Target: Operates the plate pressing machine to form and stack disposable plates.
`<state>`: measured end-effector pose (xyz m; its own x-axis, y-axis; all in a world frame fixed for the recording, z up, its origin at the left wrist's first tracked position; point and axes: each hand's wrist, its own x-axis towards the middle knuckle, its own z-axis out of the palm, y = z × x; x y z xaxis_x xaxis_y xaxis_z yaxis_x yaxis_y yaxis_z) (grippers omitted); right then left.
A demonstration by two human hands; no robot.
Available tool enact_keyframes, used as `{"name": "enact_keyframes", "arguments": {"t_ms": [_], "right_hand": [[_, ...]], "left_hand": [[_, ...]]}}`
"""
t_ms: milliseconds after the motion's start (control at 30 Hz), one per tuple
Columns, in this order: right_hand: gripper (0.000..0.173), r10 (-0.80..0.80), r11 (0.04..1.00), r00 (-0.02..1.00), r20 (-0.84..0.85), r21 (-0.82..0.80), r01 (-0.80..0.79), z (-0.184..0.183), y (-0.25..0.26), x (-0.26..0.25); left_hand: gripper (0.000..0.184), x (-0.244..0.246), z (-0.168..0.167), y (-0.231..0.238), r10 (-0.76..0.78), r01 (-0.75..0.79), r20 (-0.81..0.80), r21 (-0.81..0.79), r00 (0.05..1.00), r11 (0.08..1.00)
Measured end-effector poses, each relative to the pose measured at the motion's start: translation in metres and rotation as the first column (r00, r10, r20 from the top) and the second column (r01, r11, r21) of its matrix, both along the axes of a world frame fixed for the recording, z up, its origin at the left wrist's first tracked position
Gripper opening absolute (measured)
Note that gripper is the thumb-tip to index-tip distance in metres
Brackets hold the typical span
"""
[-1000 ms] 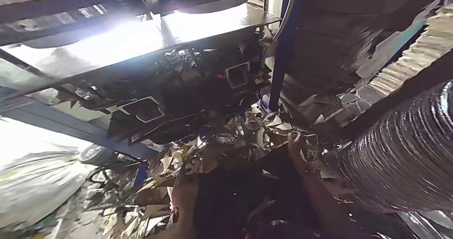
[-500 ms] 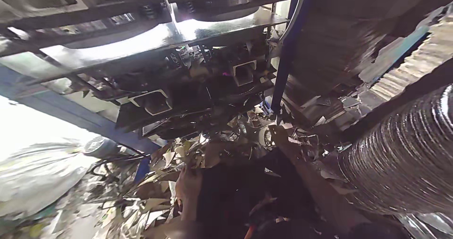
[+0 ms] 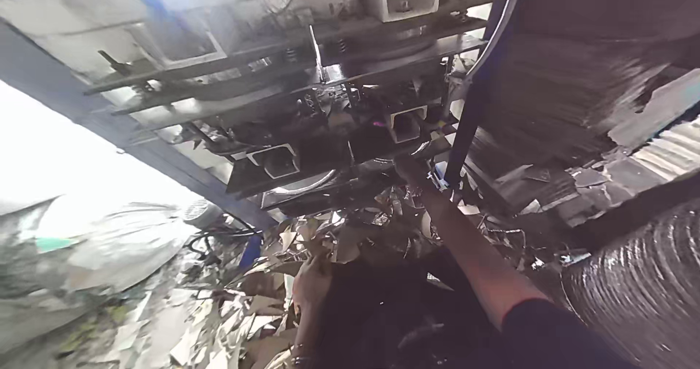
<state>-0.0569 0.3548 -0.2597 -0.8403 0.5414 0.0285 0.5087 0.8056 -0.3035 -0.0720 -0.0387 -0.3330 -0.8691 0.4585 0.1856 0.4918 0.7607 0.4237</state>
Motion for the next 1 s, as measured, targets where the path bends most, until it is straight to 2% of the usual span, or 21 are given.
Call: {"name": "enact_keyframes", "arguments": {"t_ms": [33, 100, 133, 200, 300, 400, 467, 500, 567, 667, 733, 800, 900, 933, 967, 1000], "right_hand": [[0.027, 0.008, 1.0, 0.999, 0.035, 0.02, -0.008, -0.001, 0.003, 0.001], [0.03, -0.007, 0.998, 0.999, 0.051, 0.06, 0.004, -0.002, 0.01, 0.006], [0.029, 0.006, 0.997, 0.999, 0.045, 0.074, -0.01, -0.002, 0.011, 0.012], [0.028, 0.061, 0.996, 0.997, 0.044, 0.069, -0.064, -0.003, 0.005, 0.039], [0.034, 0.084, 0.997, 0.984, 0.156, -0.013, -0.083, -0.012, -0.025, 0.11], [0.036, 0.025, 0.996, 0.929, 0.368, -0.094, 0.011, -0.037, -0.037, 0.199], [0.033, -0.053, 0.99, 0.94, 0.336, -0.109, 0.094, -0.05, -0.034, 0.263], [0.028, -0.102, 0.983, 0.947, 0.303, -0.117, 0.143, -0.049, -0.029, 0.29], [0.025, -0.306, 0.937, 0.939, 0.16, -0.123, 0.326, -0.042, -0.026, 0.335], [0.029, -0.63, 0.767, 0.776, -0.035, -0.19, 0.613, -0.038, -0.016, 0.378], [0.032, -0.719, 0.691, 0.684, -0.121, -0.223, 0.687, -0.038, -0.006, 0.397], [0.035, -0.75, 0.662, 0.626, -0.213, -0.248, 0.708, -0.034, -0.003, 0.402], [0.037, -0.68, 0.722, 0.634, -0.37, -0.186, 0.666, -0.025, -0.008, 0.398], [0.037, -0.631, 0.753, 0.64, -0.438, -0.146, 0.642, -0.021, -0.01, 0.393], [0.036, -0.564, 0.783, 0.645, -0.515, -0.084, 0.617, -0.019, -0.011, 0.389], [0.034, -0.485, 0.807, 0.655, -0.58, -0.009, 0.59, -0.016, -0.013, 0.383]], "left_hand": [[0.026, 0.0, 0.005, 0.003, -0.005, 0.005, 0.053, -0.004, 0.999, 1.0], [0.024, -0.008, 0.012, 0.014, -0.068, 0.054, 0.112, 0.125, 0.991, 0.991], [0.025, -0.014, 0.014, 0.022, -0.114, 0.092, 0.103, 0.198, 0.988, 0.976], [0.026, -0.023, 0.026, 0.043, -0.165, 0.151, 0.042, 0.232, 0.985, 0.961], [0.033, -0.047, 0.032, 0.078, -0.188, 0.208, -0.111, 0.206, 0.976, 0.956], [0.045, -0.081, 0.037, 0.113, -0.159, 0.175, -0.121, 0.13, 0.98, 0.976], [0.051, -0.107, 0.039, 0.132, -0.167, 0.183, -0.144, 0.11, 0.975, 0.977], [0.054, -0.12, 0.04, 0.141, -0.156, 0.166, -0.106, 0.09, 0.982, 0.982], [0.058, -0.139, 0.038, 0.154, -0.12, 0.12, 0.024, -0.005, 0.992, 0.993], [0.049, -0.131, 0.037, 0.165, -0.112, 0.118, 0.062, -0.113, 0.992, 0.987], [0.058, -0.099, 0.032, 0.159, -0.184, 0.188, 0.041, -0.132, 0.982, 0.973], [0.05, -0.073, 0.022, 0.151, -0.235, 0.235, -0.004, -0.023, 0.972, 0.972], [0.037, -0.035, 0.01, 0.137, -0.321, 0.321, 0.003, 0.006, 0.947, 0.947], [0.032, -0.014, 0.013, 0.131, -0.406, 0.406, 0.048, 0.01, 0.913, 0.914], [0.026, 0.011, 0.014, 0.123, -0.522, 0.522, 0.013, 0.016, 0.853, 0.853], [0.019, 0.031, 0.006, 0.114, -0.652, 0.666, -0.151, 0.074, 0.743, 0.742]]}}
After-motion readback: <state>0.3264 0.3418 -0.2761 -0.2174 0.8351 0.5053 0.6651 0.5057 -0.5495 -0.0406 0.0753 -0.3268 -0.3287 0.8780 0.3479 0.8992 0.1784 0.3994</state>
